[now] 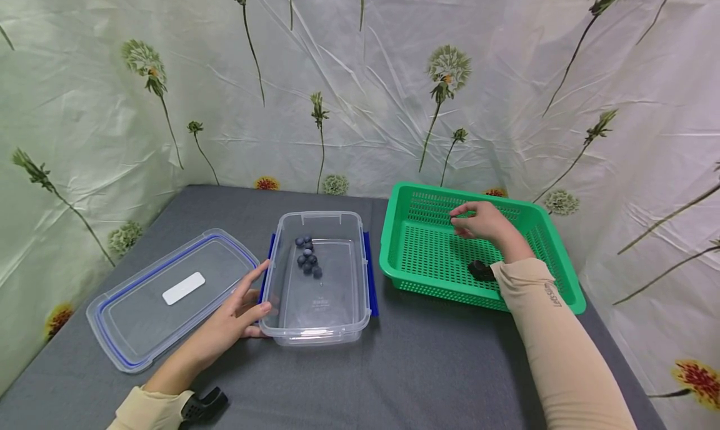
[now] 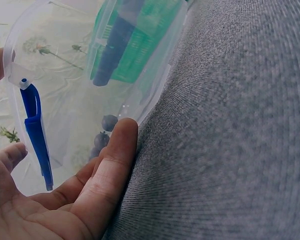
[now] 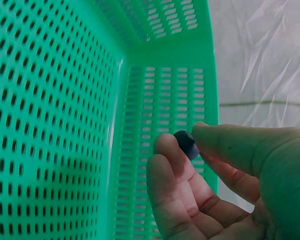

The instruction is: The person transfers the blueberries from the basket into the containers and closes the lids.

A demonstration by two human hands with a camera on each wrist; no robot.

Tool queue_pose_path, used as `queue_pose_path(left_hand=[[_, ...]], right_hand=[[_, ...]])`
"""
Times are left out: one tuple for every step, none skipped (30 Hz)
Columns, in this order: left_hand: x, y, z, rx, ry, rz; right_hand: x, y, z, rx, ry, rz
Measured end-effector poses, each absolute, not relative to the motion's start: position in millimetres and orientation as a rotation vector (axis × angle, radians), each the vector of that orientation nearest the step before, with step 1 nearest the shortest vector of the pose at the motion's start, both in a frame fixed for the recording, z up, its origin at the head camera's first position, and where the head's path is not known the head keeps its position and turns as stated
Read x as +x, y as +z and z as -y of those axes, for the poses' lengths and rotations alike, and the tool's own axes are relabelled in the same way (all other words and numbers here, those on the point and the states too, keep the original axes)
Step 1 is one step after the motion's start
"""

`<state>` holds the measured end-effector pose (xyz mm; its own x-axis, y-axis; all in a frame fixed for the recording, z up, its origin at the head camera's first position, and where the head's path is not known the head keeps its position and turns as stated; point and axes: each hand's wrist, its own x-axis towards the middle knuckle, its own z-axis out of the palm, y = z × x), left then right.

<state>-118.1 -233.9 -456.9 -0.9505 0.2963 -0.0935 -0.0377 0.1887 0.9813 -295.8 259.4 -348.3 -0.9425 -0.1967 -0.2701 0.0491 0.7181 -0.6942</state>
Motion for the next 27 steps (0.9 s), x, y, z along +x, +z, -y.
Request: queue_pose_path(left_hand=[[-118.1,-456.7,234.0,0.249,1.831,-2.204],[-118.1,-456.6,234.2,0.251,1.83,-2.206],[-118.2,-456.5,234.2,0.252,1.83,-2.206],[-118.2,-456.5,234.1,0.254,1.831,-2.204],[-118.3,-456.4,234.1,0.256,1.833,-2.202],[-118.4,-456.5,234.1,0.258,1.834,-2.201],[-118.4,-456.5,234.1,0.259,1.834,-2.201],[-118.5,-456.5,234.2,0.261,1.835,-2.202],[-118.5,-456.6,234.3,0.263,1.836,-2.201],[-118.6,-456.7,234.3,0.264,1.836,-2.201],[-118.6,-456.7,234.5,0.266,1.836,-2.202],[-118.6,-456.9,234.6,0.266,1.834,-2.204],[-118.6,-457.0,234.7,0.265,1.834,-2.204],[-118.6,-457.1,234.8,0.265,1.832,-2.205],[-118.6,-457.2,234.7,0.264,1.832,-2.205],[-118.5,-457.3,234.7,0.262,1.832,-2.204],[-118.5,-457.3,234.6,0.261,1.831,-2.205],[-118.5,-457.3,234.4,0.259,1.83,-2.204],[-118.4,-457.2,234.4,0.258,1.831,-2.203],[-118.3,-457.0,234.4,0.258,1.831,-2.202],[-118.2,-456.8,234.4,0.258,1.833,-2.2],[-118.2,-456.7,234.2,0.258,1.834,-2.199],[-118.1,-456.5,234.2,0.259,1.835,-2.198],[-118.0,-456.3,234.1,0.259,1.835,-2.198],[-117.9,-456.1,234.1,0.26,1.836,-2.199],[-117.9,-456.1,233.9,0.26,1.836,-2.2],[-117.9,-456.1,233.8,0.258,1.836,-2.202]], right_hand=[[-295.0,-347.6,-256.8,-0.119,-1.075,-2.598],[-293.9,-347.0,-254.2,-0.122,-1.089,-2.595],[-293.0,-346.4,-251.8,-0.128,-1.096,-2.597],[-292.1,-346.0,-249.9,-0.134,-1.101,-2.599],[-291.1,-345.5,-248.0,-0.142,-1.106,-2.599],[-290.0,-345.0,-246.1,-0.153,-1.108,-2.602],[-289.1,-344.6,-244.3,-0.162,-1.112,-2.603],[-288.2,-344.2,-242.7,-0.174,-1.117,-2.606],[-287.3,-343.7,-241.0,-0.182,-1.122,-2.608],[-286.4,-343.2,-239.3,-0.192,-1.129,-2.608],[-285.5,-342.6,-237.5,-0.203,-1.139,-2.605],[-284.6,-342.1,-235.7,-0.213,-1.146,-2.602],[-283.8,-341.6,-233.8,-0.224,-1.15,-2.599],[-282.9,-341.0,-231.9,-0.237,-1.155,-2.597],[-282.0,-340.6,-229.8,-0.249,-1.158,-2.594],[-281.2,-340.1,-228.0,-0.263,-1.161,-2.593],[-280.4,-339.8,-225.9,-0.278,-1.16,-2.593],[-279.3,-339.4,-223.6,-0.289,-1.159,-2.595],[-278.3,-338.9,-221.3,-0.303,-1.158,-2.597],[-277.2,-338.4,-219.1,-0.316,-1.166,-2.594],[-275.9,-337.8,-216.6,-0.328,-1.169,-2.594],[-274.5,-337.0,-214.2,-0.34,-1.171,-2.594],[-273.4,-336.5,-212.0,-0.352,-1.177,-2.589],[-272.2,-335.5,-209.5,-0.359,-1.186,-2.584],[-271.0,-334.5,-207.1,-0.369,-1.198,-2.576],[-269.9,-333.5,-204.6,-0.377,-1.211,-2.568],[-268.9,-332.5,-202.1,-0.392,-1.219,-2.563]])
